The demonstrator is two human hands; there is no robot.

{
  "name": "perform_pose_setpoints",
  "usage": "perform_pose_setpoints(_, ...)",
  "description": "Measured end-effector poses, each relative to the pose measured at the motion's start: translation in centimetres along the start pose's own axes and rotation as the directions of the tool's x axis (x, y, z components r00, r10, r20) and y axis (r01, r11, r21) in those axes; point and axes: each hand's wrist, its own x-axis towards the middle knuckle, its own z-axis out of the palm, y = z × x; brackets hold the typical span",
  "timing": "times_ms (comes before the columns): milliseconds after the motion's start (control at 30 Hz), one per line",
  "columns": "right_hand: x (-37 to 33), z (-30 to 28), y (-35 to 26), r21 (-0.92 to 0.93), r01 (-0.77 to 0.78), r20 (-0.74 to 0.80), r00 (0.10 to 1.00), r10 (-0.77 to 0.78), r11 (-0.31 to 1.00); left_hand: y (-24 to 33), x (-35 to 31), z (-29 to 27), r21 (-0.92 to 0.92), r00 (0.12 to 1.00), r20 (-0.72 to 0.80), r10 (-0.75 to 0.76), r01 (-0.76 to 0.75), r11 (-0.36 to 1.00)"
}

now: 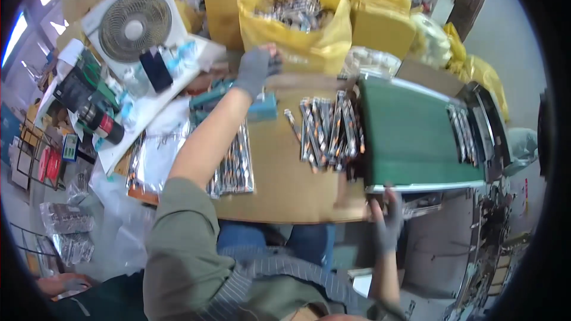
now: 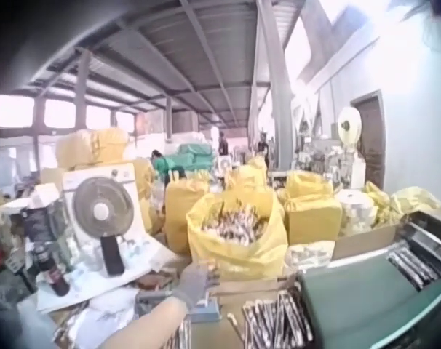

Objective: Packaging and heat-sealing sets of small items into plastic bags.

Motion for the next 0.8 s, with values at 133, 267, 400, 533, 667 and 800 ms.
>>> perform_pose_setpoints(133, 13.9, 16.3, 0.3, -0.464, 0.512, 0.324, 0.857, -0.400, 0.723, -0.7, -14.7, -12.9, 0.408, 1.000, -0.024, 0.002, 0.008, 0.913)
perform_pose_setpoints(267, 22.3, 18.4, 2.1, -0.734, 0.077, 0.275, 0.942, 0.192, 0.674, 1.0, -23.4, -24.9, 0.604, 0.902, -0.377, 0.209, 0.069, 0.794)
perform_pose_setpoints(400, 26.2, 17.0, 11.6, -0.792, -0.108, 0.160, 0.913, 0.375, 0.601, 3.1, -30.4, -36.7, 0.880, 0.650, -0.474, 0.594, 0.337, 0.334)
perform_pose_setpoints(533, 25.7, 16.9, 14.7, -0.605, -0.152, 0.289, 0.873, 0.393, 0.782, 4.6, -30.2, -42.7, 0.707, 0.727, -0.416, 0.546, 0.636, -0.309)
perform_pose_setpoints(667, 23.1, 16.2, 14.9, -0.650, -0.175, 0.233, 0.880, 0.414, 0.739, 5.1, -27.7, -47.0, 0.638, 0.691, -0.654, 0.308, 0.722, -0.267)
perform_pose_setpoints(800, 21.1, 15.1, 14.5, -0.622, -0.141, 0.275, 0.881, 0.384, 0.770, 5.6, -27.2, -47.2, 0.656, 0.782, -0.499, 0.374, 0.623, -0.427)
